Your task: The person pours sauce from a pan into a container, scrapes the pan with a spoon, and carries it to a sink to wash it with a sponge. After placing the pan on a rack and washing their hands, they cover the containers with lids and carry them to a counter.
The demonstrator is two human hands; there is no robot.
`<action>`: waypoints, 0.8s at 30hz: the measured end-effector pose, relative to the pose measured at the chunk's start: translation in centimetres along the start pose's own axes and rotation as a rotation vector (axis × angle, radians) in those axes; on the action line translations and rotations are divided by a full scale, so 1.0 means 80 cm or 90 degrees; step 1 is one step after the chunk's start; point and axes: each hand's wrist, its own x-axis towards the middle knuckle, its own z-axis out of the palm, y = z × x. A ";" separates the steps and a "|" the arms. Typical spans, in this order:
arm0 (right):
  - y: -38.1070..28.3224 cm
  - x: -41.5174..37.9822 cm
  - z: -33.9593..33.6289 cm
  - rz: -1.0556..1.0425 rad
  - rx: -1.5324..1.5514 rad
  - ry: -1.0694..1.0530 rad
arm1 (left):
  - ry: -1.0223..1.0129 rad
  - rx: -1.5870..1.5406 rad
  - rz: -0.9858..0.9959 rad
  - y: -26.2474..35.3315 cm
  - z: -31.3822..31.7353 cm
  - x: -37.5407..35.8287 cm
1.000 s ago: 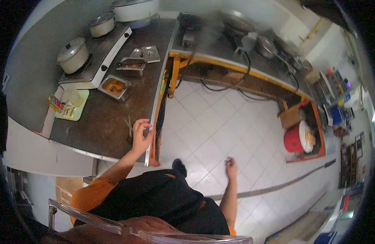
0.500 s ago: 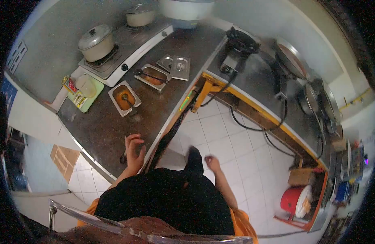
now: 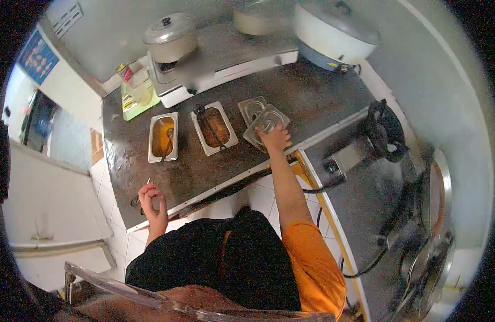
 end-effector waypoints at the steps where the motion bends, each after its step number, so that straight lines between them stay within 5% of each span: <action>1: -0.009 0.006 0.001 -0.035 -0.006 -0.002 | -0.009 0.016 -0.002 0.008 0.003 -0.001; 9: -0.054 0.046 0.021 -0.199 -0.176 -0.015 | 0.083 0.106 -0.089 0.028 0.002 -0.022; 11: -0.066 0.047 0.006 -0.170 -0.193 -0.114 | 0.106 0.115 -0.090 0.031 -0.003 -0.022; 19: -0.087 0.052 -0.032 -0.185 -0.187 -0.085 | 0.181 0.100 -0.078 0.014 -0.029 -0.016; 21: -0.112 0.046 -0.061 -0.387 -0.084 -0.008 | 0.189 0.107 -0.063 0.000 -0.036 -0.014; 22: -0.131 0.047 -0.076 -0.615 0.027 -0.004 | 0.194 0.105 -0.065 -0.006 -0.038 -0.012; 24: -0.204 -0.006 -0.124 -0.880 -0.021 -0.072 | 0.200 0.080 -0.068 -0.015 -0.043 -0.002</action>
